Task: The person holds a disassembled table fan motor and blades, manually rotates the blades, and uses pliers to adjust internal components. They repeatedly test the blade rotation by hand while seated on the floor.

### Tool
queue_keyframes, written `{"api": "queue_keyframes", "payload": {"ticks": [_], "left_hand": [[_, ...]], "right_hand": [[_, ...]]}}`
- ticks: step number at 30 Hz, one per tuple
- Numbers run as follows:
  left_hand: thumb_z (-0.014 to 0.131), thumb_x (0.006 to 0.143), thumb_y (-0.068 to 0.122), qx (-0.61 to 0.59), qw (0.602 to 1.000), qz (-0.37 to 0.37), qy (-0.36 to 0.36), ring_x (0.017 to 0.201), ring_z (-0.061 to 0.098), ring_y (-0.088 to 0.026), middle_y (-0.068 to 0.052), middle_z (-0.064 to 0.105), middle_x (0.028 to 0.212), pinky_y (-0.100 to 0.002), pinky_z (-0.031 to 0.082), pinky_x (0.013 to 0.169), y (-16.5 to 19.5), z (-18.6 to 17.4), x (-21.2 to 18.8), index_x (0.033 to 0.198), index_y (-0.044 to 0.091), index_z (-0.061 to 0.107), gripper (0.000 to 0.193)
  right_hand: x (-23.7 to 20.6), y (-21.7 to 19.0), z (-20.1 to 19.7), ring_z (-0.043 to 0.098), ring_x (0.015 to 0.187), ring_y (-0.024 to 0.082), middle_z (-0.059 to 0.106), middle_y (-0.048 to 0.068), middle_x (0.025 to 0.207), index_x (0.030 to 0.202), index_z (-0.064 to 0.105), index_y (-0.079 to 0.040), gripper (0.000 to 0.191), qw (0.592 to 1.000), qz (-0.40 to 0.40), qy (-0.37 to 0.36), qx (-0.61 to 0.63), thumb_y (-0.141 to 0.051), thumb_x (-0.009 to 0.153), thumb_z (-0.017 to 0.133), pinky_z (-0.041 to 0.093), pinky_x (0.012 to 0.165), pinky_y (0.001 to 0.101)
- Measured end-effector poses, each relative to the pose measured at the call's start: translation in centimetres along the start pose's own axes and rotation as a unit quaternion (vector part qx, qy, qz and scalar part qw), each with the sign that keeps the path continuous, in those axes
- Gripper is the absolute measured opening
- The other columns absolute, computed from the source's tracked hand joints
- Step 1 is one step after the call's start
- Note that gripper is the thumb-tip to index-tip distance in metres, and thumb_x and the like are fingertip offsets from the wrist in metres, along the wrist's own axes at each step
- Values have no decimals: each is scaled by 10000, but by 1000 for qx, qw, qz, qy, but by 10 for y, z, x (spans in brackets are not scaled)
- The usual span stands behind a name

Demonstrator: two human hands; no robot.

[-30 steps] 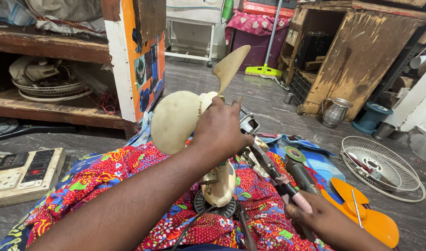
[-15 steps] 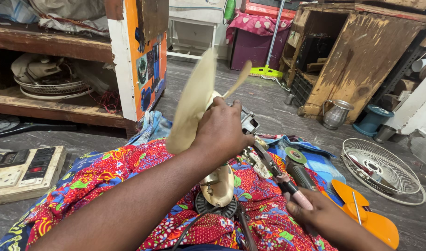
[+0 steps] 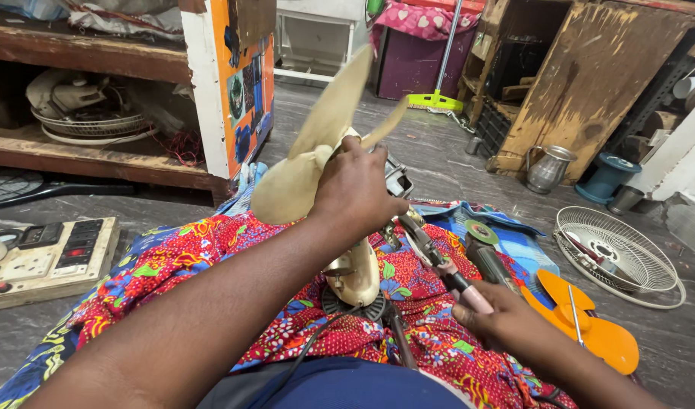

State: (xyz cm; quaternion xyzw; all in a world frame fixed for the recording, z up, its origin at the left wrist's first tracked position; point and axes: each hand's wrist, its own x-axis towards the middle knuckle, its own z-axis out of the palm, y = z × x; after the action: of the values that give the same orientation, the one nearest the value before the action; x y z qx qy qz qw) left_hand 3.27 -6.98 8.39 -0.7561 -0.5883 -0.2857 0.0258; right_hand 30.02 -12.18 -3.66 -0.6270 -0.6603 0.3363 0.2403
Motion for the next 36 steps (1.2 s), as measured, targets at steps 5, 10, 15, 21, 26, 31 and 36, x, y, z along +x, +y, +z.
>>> {"api": "queue_keyframes", "payload": {"ticks": [5, 10, 15, 21, 26, 31, 36], "left_hand": [[895, 642, 450, 2, 999, 9, 32, 1111, 625, -403, -276, 511, 1233, -445, 531, 955, -4, 3, 0, 1218, 29, 625, 762], [880, 651, 427, -14, 999, 21, 28, 1106, 630, -401, -277, 525, 1223, -447, 536, 948, -7, 5, 1, 1238, 31, 625, 752], [866, 669, 437, -4, 1000, 21, 13, 1096, 640, -409, -279, 529, 1229, -449, 544, 943, -7, 9, 6, 1272, 27, 611, 773], [891, 609, 426, -24, 996, 49, 66, 1048, 641, -444, -312, 517, 1225, -463, 546, 903, -10, 15, 10, 1320, 37, 587, 866], [876, 633, 425, -17, 998, 34, 47, 1035, 659, -428, -286, 550, 1183, -465, 554, 919, -10, 14, 11, 1307, 39, 602, 824], [873, 642, 432, -10, 999, 19, 33, 994, 673, -415, -277, 543, 1176, -462, 573, 881, -8, 13, 11, 1292, 28, 603, 812], [883, 619, 415, -12, 997, 37, 68, 1016, 661, -408, -260, 556, 1150, -463, 559, 900, -12, 14, 10, 1152, 40, 681, 682]], "right_hand": [[-4, 1, 18, 638, 910, 393, 652, 245, 997, 1383, 552, -52, 710, 979, -98, 120, -135, -367, 793, 789, 524, 762, 443], [-14, -9, 28, 598, 999, 422, 559, 233, 1122, 1484, 451, -10, 906, 864, -163, 306, -366, -309, 697, 786, 472, 813, 518], [-2, -4, 27, 656, 880, 323, 675, 155, 956, 1400, 519, -54, 718, 972, -89, 156, -150, -346, 803, 791, 533, 789, 434], [5, 16, 28, 614, 782, 222, 661, 69, 829, 1381, 555, -32, 654, 997, -18, 18, 79, -312, 838, 788, 522, 727, 412], [2, 18, 38, 598, 870, 301, 617, 167, 1014, 1400, 516, 28, 846, 820, -242, 357, -376, -399, 725, 796, 499, 748, 432], [6, 5, 30, 678, 774, 227, 692, 91, 803, 1373, 553, -109, 670, 989, -2, 111, -94, -366, 815, 820, 556, 783, 406], [0, -2, 28, 594, 818, 244, 638, 123, 853, 1281, 607, -6, 551, 993, -19, -6, 115, -286, 836, 774, 499, 743, 430]]}}
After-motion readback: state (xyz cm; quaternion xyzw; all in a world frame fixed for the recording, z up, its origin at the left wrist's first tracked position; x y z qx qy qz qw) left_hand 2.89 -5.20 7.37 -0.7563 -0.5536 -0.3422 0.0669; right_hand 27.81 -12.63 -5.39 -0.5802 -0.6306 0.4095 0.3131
